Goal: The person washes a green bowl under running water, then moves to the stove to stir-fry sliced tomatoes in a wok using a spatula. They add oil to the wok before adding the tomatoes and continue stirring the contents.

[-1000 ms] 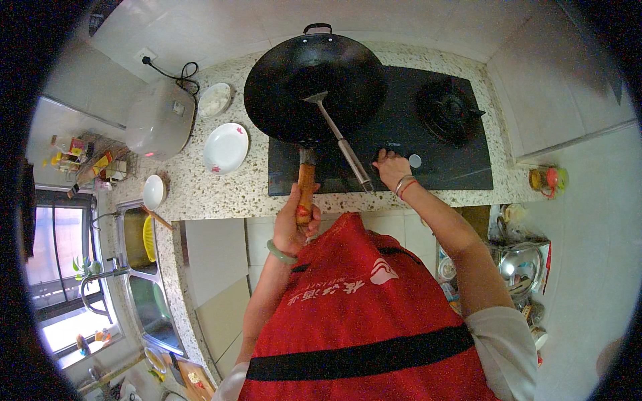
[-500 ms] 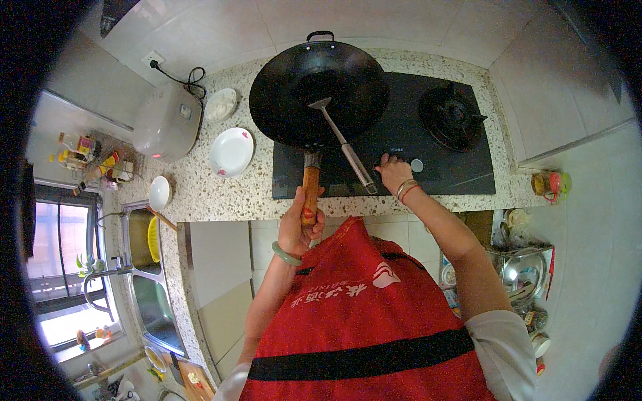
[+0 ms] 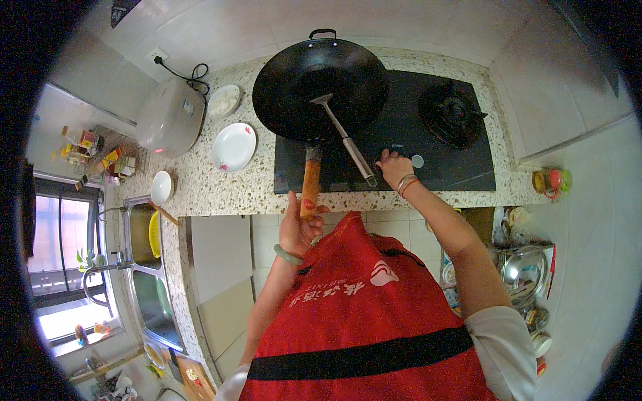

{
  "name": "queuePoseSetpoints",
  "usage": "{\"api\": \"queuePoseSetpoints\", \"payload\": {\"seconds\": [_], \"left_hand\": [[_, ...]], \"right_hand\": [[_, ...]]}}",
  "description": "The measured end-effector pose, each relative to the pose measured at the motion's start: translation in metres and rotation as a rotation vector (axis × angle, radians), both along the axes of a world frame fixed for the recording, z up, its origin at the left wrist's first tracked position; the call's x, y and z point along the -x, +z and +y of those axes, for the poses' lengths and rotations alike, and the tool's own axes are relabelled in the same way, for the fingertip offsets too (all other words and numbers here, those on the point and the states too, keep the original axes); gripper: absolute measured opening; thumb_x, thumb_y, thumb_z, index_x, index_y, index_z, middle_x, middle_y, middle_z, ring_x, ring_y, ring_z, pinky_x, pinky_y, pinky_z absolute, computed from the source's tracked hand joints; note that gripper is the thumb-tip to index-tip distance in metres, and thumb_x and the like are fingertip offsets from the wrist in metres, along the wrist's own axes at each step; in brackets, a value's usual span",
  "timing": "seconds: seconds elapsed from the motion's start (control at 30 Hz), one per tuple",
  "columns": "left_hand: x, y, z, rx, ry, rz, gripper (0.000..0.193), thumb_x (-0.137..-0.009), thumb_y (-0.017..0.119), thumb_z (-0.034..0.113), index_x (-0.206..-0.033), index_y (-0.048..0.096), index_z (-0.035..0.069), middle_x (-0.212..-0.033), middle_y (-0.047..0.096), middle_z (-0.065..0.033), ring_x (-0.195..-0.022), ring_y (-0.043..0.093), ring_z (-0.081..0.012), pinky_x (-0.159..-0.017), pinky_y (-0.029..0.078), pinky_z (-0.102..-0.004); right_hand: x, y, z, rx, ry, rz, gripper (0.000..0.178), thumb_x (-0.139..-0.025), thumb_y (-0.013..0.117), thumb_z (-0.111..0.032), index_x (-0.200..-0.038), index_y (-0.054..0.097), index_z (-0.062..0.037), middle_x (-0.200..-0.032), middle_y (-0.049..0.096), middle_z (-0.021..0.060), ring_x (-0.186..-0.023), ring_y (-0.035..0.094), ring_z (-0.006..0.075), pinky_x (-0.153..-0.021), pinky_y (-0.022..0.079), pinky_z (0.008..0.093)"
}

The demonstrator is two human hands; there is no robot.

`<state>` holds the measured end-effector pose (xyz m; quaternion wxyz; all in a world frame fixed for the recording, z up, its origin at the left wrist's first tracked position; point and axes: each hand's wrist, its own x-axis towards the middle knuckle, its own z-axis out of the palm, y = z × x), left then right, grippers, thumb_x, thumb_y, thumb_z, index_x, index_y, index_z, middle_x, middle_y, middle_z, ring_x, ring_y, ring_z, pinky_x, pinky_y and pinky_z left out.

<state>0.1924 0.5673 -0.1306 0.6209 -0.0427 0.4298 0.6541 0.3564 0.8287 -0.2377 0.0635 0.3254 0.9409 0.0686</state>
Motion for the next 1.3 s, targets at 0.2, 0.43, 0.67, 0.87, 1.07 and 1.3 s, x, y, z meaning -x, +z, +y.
{"api": "queuePoseSetpoints", "payload": {"seconds": [0.2, 0.43, 0.67, 0.87, 1.07, 1.3], "left_hand": [[-0.017, -0.008, -0.007, -0.013, -0.028, -0.076, 0.053, -0.095, 0.036, 0.052, -0.124, 0.048, 0.01, -0.091, 0.063, -0.0093, -0.06, 0.053, -0.0111, -0.049, 0.042, -0.0225], [-0.032, -0.008, -0.02, 0.01, -0.037, -0.098, 0.045, -0.096, 0.038, 0.044, -0.126, 0.047, 0.011, -0.089, 0.064, -0.0078, -0.06, 0.051, -0.0116, -0.05, 0.041, -0.0233], [-0.044, -0.001, -0.028, 0.029, -0.163, -0.009, 0.044, -0.096, 0.037, 0.041, -0.124, 0.046, 0.008, -0.089, 0.064, -0.011, -0.06, 0.053, -0.0128, -0.051, 0.043, -0.0254], [-0.057, 0.005, -0.05, -0.086, -0.276, 0.046, 0.036, -0.096, 0.044, 0.035, -0.12, 0.048, 0.008, -0.087, 0.064, -0.0101, -0.059, 0.054, -0.0113, -0.048, 0.044, -0.0237], [-0.065, 0.0, -0.1, -0.219, -0.296, 0.071, 0.029, -0.098, 0.043, 0.03, -0.109, 0.055, 0.006, -0.076, 0.059, -0.0044, -0.057, 0.05, -0.01, -0.048, 0.04, -0.0232], [-0.053, 0.0, -0.171, -0.261, -0.218, 0.087, 0.036, -0.097, 0.042, 0.039, -0.086, 0.051, 0.006, -0.059, 0.047, -0.001, -0.052, 0.049, -0.0109, -0.048, 0.04, -0.0241]], "right_hand": [[-0.003, 0.001, 0.001, 0.005, -0.008, 0.036, 0.044, -0.095, 0.043, -0.039, -0.116, 0.048, -0.0004, -0.081, 0.062, 0.0161, -0.063, 0.063, 0.0279, -0.049, 0.051, 0.0354], [0.002, 0.049, -0.006, 0.194, -0.216, 0.106, 0.053, -0.094, 0.039, -0.048, -0.118, 0.054, -0.003, -0.083, 0.066, 0.0173, -0.064, 0.065, 0.0271, -0.051, 0.05, 0.0381], [0.02, 0.126, -0.044, 1.665, -0.622, 0.89, 0.053, -0.091, 0.045, -0.053, -0.103, 0.058, -0.0036, -0.084, 0.067, 0.013, -0.062, 0.065, 0.0177, -0.052, 0.052, 0.0282], [0.039, 0.147, -0.063, 1.576, -0.615, 0.849, 0.026, -0.087, 0.063, -0.033, -0.084, 0.05, -0.0097, -0.062, 0.049, -0.0007, -0.044, 0.041, 0.0056, -0.035, 0.031, 0.0211], [0.035, 0.161, -0.097, 1.441, -0.654, 1.104, 0.017, -0.089, 0.058, -0.02, -0.093, 0.055, -0.0037, -0.059, 0.037, -0.005, -0.042, 0.027, 0.0043, -0.036, 0.019, 0.021], [0.029, 0.167, -0.154, 1.751, -0.717, 1.298, 0.022, -0.093, 0.052, -0.022, -0.1, 0.054, -0.0016, -0.057, 0.031, -0.0071, -0.042, 0.021, 0.0038, -0.036, 0.017, 0.0203]]}}
